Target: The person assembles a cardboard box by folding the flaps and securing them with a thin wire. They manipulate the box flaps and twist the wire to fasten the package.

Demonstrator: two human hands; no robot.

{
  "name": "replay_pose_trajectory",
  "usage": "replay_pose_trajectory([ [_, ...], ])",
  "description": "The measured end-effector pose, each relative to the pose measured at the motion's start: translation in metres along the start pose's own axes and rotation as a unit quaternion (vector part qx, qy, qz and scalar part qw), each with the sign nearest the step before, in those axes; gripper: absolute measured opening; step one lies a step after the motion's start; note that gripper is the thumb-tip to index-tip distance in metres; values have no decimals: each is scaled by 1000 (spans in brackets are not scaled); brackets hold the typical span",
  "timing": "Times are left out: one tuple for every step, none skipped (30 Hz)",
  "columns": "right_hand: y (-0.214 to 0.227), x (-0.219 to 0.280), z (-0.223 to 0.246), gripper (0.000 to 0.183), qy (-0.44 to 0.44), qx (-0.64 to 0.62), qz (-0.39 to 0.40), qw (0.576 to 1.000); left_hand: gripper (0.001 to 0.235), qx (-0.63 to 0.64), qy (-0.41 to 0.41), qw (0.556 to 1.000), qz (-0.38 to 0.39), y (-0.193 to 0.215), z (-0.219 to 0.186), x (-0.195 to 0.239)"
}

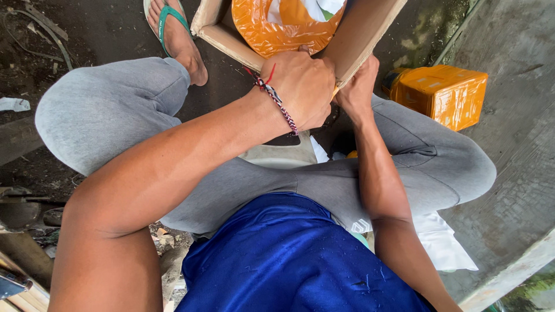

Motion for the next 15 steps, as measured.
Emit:
replay_pose_trajectory([
  [-4, 1, -11, 13, -69, -114, 13, 991, 33, 4, 5, 1000, 4, -1, 1, 0],
  [-11, 5, -19, 17, -135, -226, 26, 964, 35, 7, 8, 1000, 8, -1, 3, 0],
  [-17, 9, -23, 16, -189, -329, 25, 925, 38, 11, 12, 1000, 12, -1, 4, 0],
  [-23, 14, -26, 16, -243, -426, 12, 872, 34, 9, 12, 1000, 8, 1, 4, 0],
  [-31, 23, -26, 15, -284, -510, -16, 812, 30, 8, 13, 1000, 4, 3, 5, -1],
  [-37, 31, -24, 21, -321, -586, -45, 743, 27, 7, 13, 1000, 0, 7, 6, -2],
  [-36, 33, -16, 19, -301, -577, -42, 758, 30, 3, 6, 1000, -19, 14, 5, -1],
  [-34, 35, -7, 19, -280, -568, -39, 773, 34, -2, 0, 999, -39, 23, 4, -1],
  [-29, 36, 1, 20, -259, -558, -36, 787, 37, -7, -6, 998, -59, 33, 3, 1],
  [-18, 37, 7, 19, -235, -555, -43, 797, 51, -16, -29, 997, -68, 42, -1, 3],
  [-6, 38, 14, 18, -211, -551, -50, 806, 65, -26, -51, 995, -76, 52, -4, 5],
  [6, 39, 21, 17, -186, -547, -58, 814, 80, -37, -75, 993, -84, 63, -8, 9],
  [26, 39, 26, 15, -160, -530, -100, 827, 74, -12, -98, 988, -122, 80, -11, 18],
  [47, 41, 33, 13, -134, -512, -142, 837, 69, 13, -122, 980, -158, 97, -15, 28],
  [65, 43, 43, 12, -108, -492, -184, 844, 64, 38, -147, 969, -194, 114, -19, 38],
])
Point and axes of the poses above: each hand's wrist, its own x-axis away from the middle knuckle, its own y-axis out of the back of the hand, z = x × y, the point moved 10 cm from there along -x, towards the middle knuckle, and after that the axes turned 4 degrees about x, right-handed, at the moved point
